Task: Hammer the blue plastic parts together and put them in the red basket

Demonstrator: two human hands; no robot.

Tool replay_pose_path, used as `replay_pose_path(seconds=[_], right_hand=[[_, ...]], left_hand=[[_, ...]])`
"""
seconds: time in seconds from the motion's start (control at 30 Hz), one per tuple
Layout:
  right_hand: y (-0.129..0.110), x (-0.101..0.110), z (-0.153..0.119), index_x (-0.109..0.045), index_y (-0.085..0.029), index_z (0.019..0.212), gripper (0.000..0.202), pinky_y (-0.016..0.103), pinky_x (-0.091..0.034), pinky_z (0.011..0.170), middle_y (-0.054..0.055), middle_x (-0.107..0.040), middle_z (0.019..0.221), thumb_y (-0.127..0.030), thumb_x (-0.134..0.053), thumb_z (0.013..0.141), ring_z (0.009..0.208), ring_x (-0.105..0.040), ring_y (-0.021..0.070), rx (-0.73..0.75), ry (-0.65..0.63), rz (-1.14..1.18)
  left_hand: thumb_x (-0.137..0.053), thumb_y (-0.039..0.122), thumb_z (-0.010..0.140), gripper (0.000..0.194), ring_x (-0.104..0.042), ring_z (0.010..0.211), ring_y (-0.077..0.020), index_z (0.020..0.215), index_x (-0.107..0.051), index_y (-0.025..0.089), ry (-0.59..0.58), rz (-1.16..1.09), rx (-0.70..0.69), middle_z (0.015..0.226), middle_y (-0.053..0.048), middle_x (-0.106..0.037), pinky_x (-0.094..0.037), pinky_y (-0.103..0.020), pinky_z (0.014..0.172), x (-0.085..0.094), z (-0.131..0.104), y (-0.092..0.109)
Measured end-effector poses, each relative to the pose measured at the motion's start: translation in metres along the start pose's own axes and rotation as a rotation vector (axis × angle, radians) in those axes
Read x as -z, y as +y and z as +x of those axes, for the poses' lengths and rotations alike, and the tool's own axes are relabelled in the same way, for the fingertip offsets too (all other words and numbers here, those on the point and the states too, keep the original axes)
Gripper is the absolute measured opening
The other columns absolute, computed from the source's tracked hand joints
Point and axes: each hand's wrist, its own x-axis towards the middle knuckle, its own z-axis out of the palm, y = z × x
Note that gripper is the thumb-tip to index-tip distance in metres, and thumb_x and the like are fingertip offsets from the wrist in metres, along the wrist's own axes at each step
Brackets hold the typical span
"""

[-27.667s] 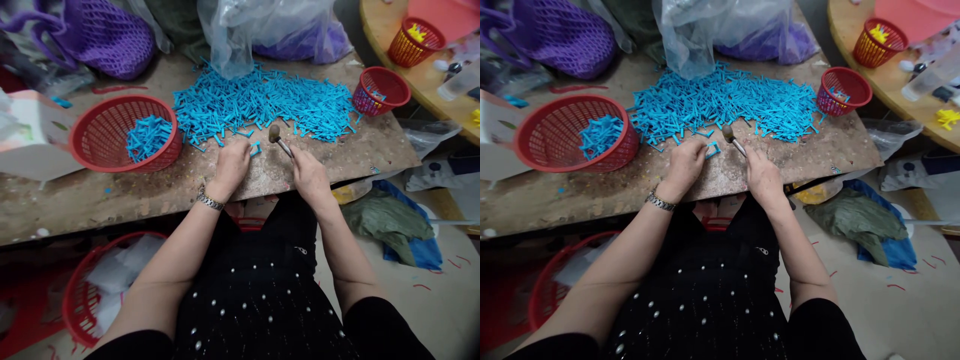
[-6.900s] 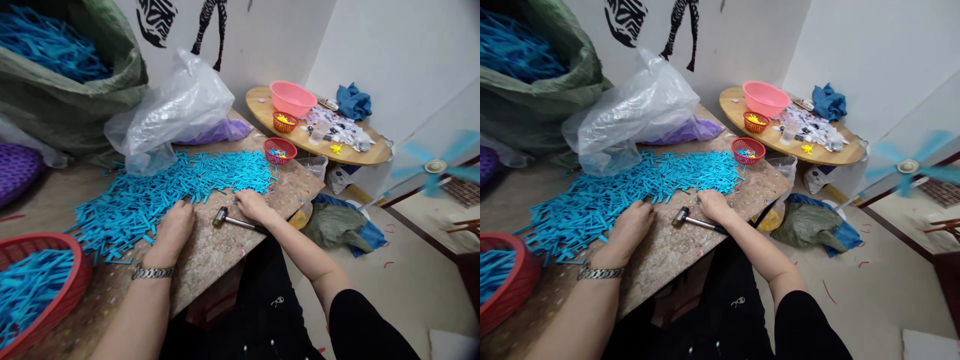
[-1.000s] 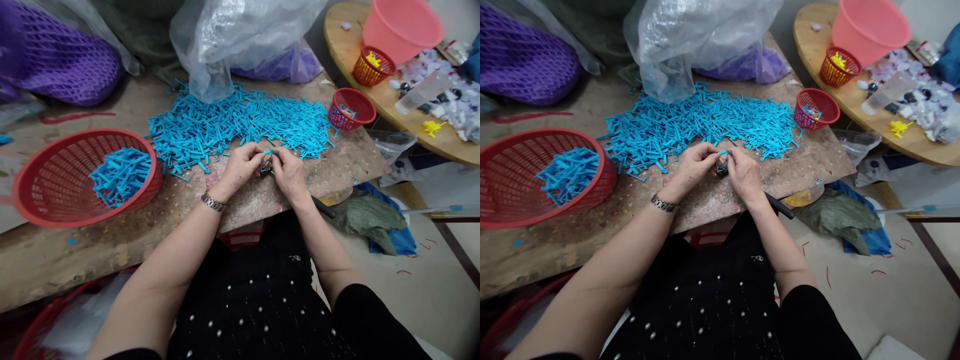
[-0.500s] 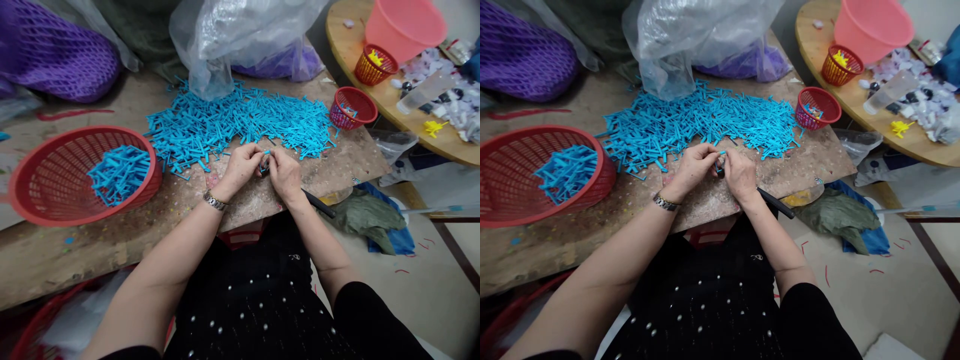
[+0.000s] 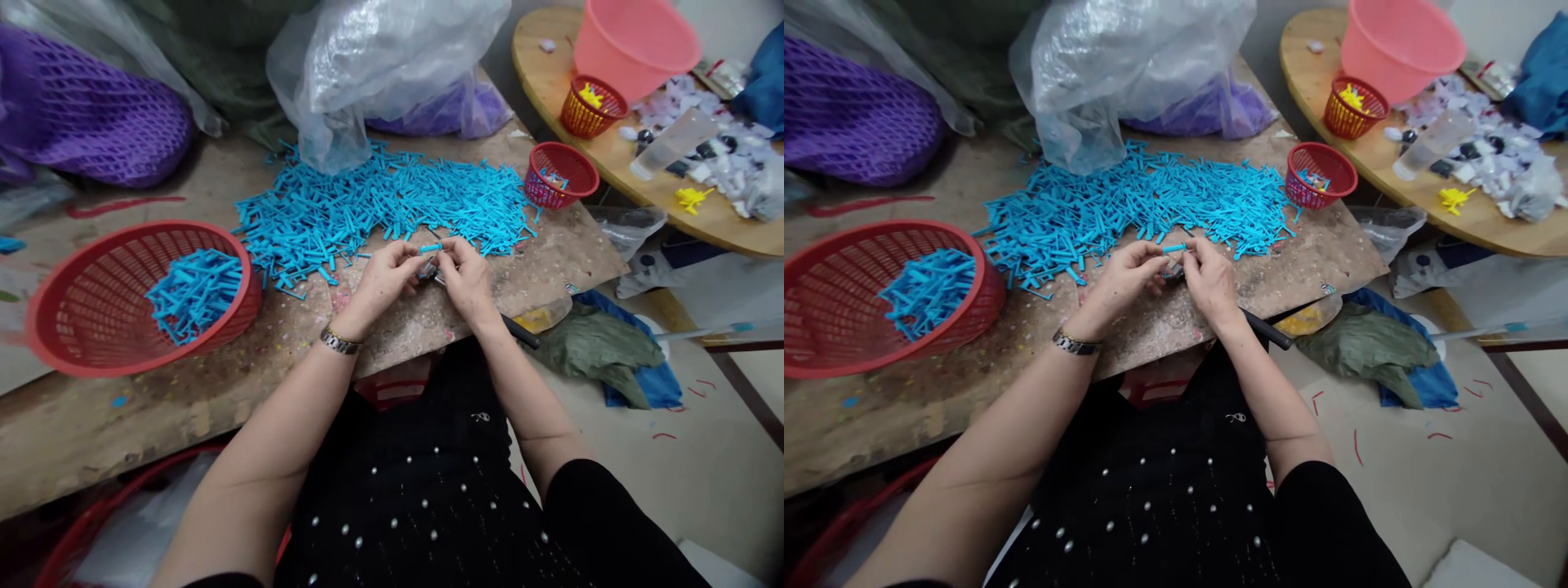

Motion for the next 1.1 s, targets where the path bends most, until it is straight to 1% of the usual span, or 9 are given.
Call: replay_pose_path(seconds=[0.17,0.3,0.4,0.5,0.57,0.63,0.7,0.83,1.1], right_hand=[[0.001,-0.003,-0.004,-0.06,-0.022,0.105,0.016,0.029,-0.051,0.08,0.0,-0.075,0.086,-0.026,-0.05,0.094,0.082,-0.072,0.0172,-0.037,-0.016,0.13],[-0.001,-0.002,-0.009,-0.062,-0.021,0.109,0.02,0.029,-0.05,0.078,0.001,-0.074,0.09,-0.031,-0.05,0.096,0.082,-0.07,0.0168,-0.002,-0.052,0.119],[-0.002,0.01,-0.014,-0.063,-0.019,0.113,0.023,0.032,-0.05,0.084,0.005,-0.073,0.097,-0.033,-0.052,0.099,0.088,-0.067,0.0199,0.079,-0.11,-0.068],[-0.001,0.029,-0.02,-0.066,-0.018,0.112,0.021,0.038,-0.047,0.092,0.011,-0.07,0.105,-0.03,-0.055,0.099,0.101,-0.062,0.0264,0.141,-0.192,-0.424],[0.0,0.039,-0.026,-0.067,-0.018,0.109,0.018,0.04,-0.046,0.09,0.014,-0.069,0.11,-0.028,-0.057,0.098,0.107,-0.059,0.0298,0.128,-0.237,-0.617],[0.002,0.046,-0.031,-0.067,-0.019,0.103,0.014,0.039,-0.046,0.085,0.014,-0.068,0.108,-0.028,-0.058,0.098,0.105,-0.058,0.0306,0.11,-0.287,-0.726],[0.003,0.049,-0.035,-0.067,-0.019,0.098,0.013,0.039,-0.045,0.081,0.014,-0.068,0.105,-0.029,-0.057,0.098,0.101,-0.058,0.0298,0.12,-0.326,-0.767],[0.004,0.048,-0.038,-0.065,-0.018,0.1,0.012,0.038,-0.043,0.079,0.015,-0.069,0.106,-0.024,-0.055,0.098,0.099,-0.058,0.0292,0.165,-0.352,-0.802],[0.013,0.046,-0.04,-0.063,-0.017,0.101,0.019,0.036,-0.042,0.076,0.014,-0.069,0.101,-0.024,-0.046,0.1,0.091,-0.061,0.0277,0.164,-0.339,-0.755]], left_hand=[[-0.065,0.037,0.086,0.02,-0.061,0.054,-0.0099,0.089,-0.068,0.017,-0.044,0.007,-0.002,0.072,-0.002,-0.071,-0.049,-0.018,0.048,0.001,-0.013,-0.001],[-0.06,0.035,0.088,0.02,-0.057,0.05,-0.0098,0.078,-0.064,0.018,0.04,0.078,-0.03,0.065,0.0,-0.066,-0.045,-0.019,0.045,0.003,-0.021,-0.001],[-0.054,0.031,0.089,0.019,-0.055,0.049,-0.0107,0.076,-0.061,0.019,0.081,0.18,-0.06,0.064,0.001,-0.063,-0.045,-0.022,0.047,0.01,-0.026,0.002],[-0.052,0.029,0.09,0.019,-0.056,0.057,-0.0136,0.076,-0.061,0.02,0.128,0.395,-0.129,0.065,0.0,-0.062,-0.043,-0.024,0.054,0.022,-0.031,0.008],[-0.052,0.029,0.09,0.019,-0.057,0.066,-0.0164,0.076,-0.062,0.021,0.173,0.592,-0.182,0.069,-0.002,-0.064,-0.042,-0.027,0.061,0.03,-0.033,0.011],[-0.051,0.029,0.091,0.021,-0.057,0.071,-0.0189,0.075,-0.062,0.021,0.198,0.765,-0.214,0.074,-0.005,-0.066,-0.041,-0.03,0.066,0.035,-0.033,0.011],[-0.05,0.028,0.092,0.023,-0.057,0.074,-0.0207,0.073,-0.061,0.021,0.196,0.869,-0.223,0.076,-0.007,-0.067,-0.04,-0.032,0.069,0.039,-0.032,0.009],[-0.049,0.023,0.093,0.023,-0.059,0.08,-0.0243,0.072,-0.059,0.021,0.175,0.982,-0.208,0.083,-0.01,-0.069,-0.041,-0.035,0.075,0.038,-0.029,0.006],[-0.05,0.022,0.094,0.029,-0.061,0.084,-0.0271,0.065,-0.047,0.023,0.101,1.003,-0.17,0.081,-0.011,-0.067,-0.04,-0.036,0.076,0.033,-0.028,0.004]])
